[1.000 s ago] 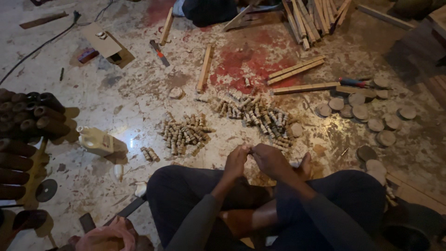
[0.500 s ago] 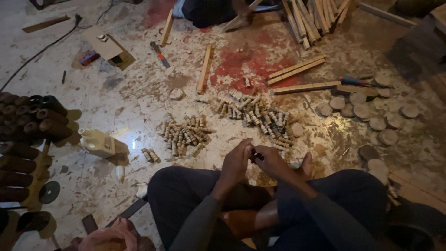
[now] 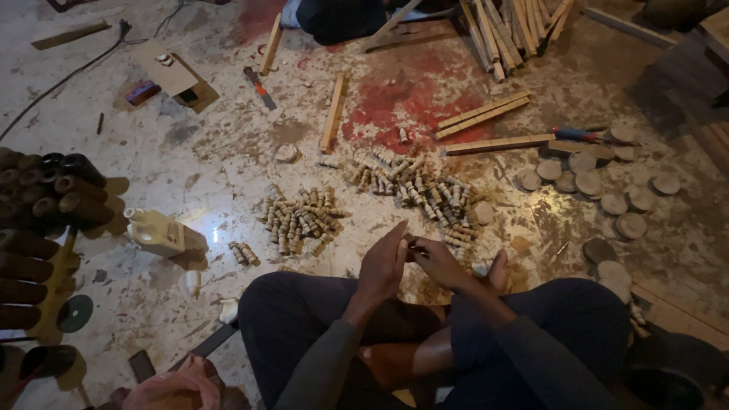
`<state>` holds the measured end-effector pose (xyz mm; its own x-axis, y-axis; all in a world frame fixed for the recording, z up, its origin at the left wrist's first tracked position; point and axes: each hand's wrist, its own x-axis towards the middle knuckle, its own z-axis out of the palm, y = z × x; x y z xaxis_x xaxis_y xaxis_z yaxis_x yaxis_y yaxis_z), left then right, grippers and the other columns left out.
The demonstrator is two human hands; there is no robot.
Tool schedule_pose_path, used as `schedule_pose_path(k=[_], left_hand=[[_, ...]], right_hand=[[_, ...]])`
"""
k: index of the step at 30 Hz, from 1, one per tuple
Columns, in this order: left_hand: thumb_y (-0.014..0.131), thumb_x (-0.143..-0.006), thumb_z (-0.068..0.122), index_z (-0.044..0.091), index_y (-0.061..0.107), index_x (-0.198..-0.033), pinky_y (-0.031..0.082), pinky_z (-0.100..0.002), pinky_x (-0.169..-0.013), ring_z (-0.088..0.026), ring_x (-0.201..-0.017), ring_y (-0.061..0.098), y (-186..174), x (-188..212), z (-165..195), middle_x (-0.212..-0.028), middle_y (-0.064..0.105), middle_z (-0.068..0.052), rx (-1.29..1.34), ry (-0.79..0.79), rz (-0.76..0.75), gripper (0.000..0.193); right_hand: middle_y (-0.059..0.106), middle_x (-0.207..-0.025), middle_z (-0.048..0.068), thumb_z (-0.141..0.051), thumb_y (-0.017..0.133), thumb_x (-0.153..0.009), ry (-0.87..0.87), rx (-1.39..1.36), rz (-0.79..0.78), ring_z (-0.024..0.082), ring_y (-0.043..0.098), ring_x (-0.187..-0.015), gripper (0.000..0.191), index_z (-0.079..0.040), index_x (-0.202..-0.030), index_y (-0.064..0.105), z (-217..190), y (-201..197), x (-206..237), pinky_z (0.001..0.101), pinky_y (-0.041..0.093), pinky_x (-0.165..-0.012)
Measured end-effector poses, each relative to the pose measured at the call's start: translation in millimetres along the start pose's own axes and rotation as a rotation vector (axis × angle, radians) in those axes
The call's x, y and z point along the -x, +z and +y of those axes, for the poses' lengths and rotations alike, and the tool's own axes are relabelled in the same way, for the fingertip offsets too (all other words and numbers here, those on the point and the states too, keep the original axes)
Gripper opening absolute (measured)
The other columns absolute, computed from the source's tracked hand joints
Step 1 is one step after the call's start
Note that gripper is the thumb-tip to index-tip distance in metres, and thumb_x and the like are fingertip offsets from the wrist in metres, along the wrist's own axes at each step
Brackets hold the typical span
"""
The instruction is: The person sits on the floor and repeatedly picks up small wooden pieces, joining them by hand. They place the assembled pieces into a growing pile on the floor. Another person works with longer wooden planks in the background.
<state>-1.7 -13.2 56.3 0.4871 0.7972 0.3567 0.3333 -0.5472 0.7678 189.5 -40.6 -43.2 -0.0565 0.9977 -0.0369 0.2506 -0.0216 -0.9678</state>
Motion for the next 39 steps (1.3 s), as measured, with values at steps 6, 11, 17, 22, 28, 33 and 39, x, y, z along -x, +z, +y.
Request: schedule_pose_path(k=[6,11,17,22,28,33,39], left_hand=[[0.052,-0.108,0.024,0.008,0.062,-0.135,0.054,-0.046,-0.086,-0.041,-0.106,0.069,10,1,-9,-0.114,0.073,-0.02,0.016,-0.083,-0.001,0.033],[0.048,-0.11,0.027,0.008,0.065,-0.131,0.056,-0.045,-0.086,-0.038,-0.104,0.072,15,1,-7,-0.112,0.074,-0.019,0.205,-0.204,0.065,0.033],[0.045,-0.109,0.03,0.007,0.062,-0.139,0.053,-0.044,-0.085,-0.037,-0.101,0.069,-3,2,-5,-0.111,0.073,-0.018,-0.011,-0.094,-0.105,0.041],[0.048,-0.11,0.03,0.005,0.064,-0.136,0.055,-0.039,-0.09,-0.033,-0.108,0.072,13,1,-18,-0.116,0.074,-0.019,0.3,-0.233,-0.049,0.04],[0.047,-0.108,0.028,0.007,0.063,-0.136,0.055,-0.039,-0.093,-0.034,-0.114,0.071,19,2,-34,-0.124,0.073,-0.018,0.264,-0.198,0.029,0.039],[0.05,-0.108,0.021,0.004,0.056,-0.147,0.052,-0.043,-0.097,-0.038,-0.119,0.064,7,1,-20,-0.129,0.069,-0.023,0.03,0.057,0.013,0.043],[0.053,-0.102,0.044,0.015,0.033,-0.163,0.051,-0.043,-0.093,-0.034,-0.108,0.064,-16,-20,15,-0.114,0.068,-0.016,-0.43,-0.11,-0.418,0.071]], right_hand=[[0.067,-0.095,0.019,0.001,0.067,-0.086,-0.365,0.33,0.177,0.034,0.069,-0.087,0.024,0.002,-0.11,0.067,-50,-4,15,0.0391,0.054,-0.077],[0.07,-0.094,0.019,-0.005,0.07,-0.091,-0.302,0.397,0.208,0.036,0.07,-0.084,0.017,0.001,-0.107,0.069,-65,-1,16,0.0398,0.055,-0.073],[0.075,-0.096,0.015,-0.01,0.061,-0.099,-0.036,-0.016,-0.084,0.031,0.075,-0.086,0.016,-0.003,-0.111,0.069,-38,-2,11,0.0367,0.059,-0.076],[0.069,-0.09,0.018,-0.01,0.069,-0.093,-0.286,0.51,0.191,0.031,0.067,-0.083,0.011,-0.002,-0.101,0.07,-28,1,13,0.0391,0.054,-0.073],[0.072,-0.093,0.009,-0.029,0.067,-0.099,-0.075,0.095,0.063,0.019,0.069,-0.079,0.029,-0.003,-0.111,0.071,-40,4,6,0.0354,0.056,-0.074],[0.07,-0.094,0.001,-0.036,0.062,-0.102,0.208,-0.384,-0.036,0.012,0.066,-0.084,0.036,-0.002,-0.111,0.071,-30,3,3,0.0307,0.057,-0.078],[0.061,-0.08,0.003,-0.032,0.067,-0.102,0.19,-0.53,0.112,0.014,0.059,-0.07,0.027,-0.006,-0.098,0.065,-16,-5,-10,0.0318,0.05,-0.064]])
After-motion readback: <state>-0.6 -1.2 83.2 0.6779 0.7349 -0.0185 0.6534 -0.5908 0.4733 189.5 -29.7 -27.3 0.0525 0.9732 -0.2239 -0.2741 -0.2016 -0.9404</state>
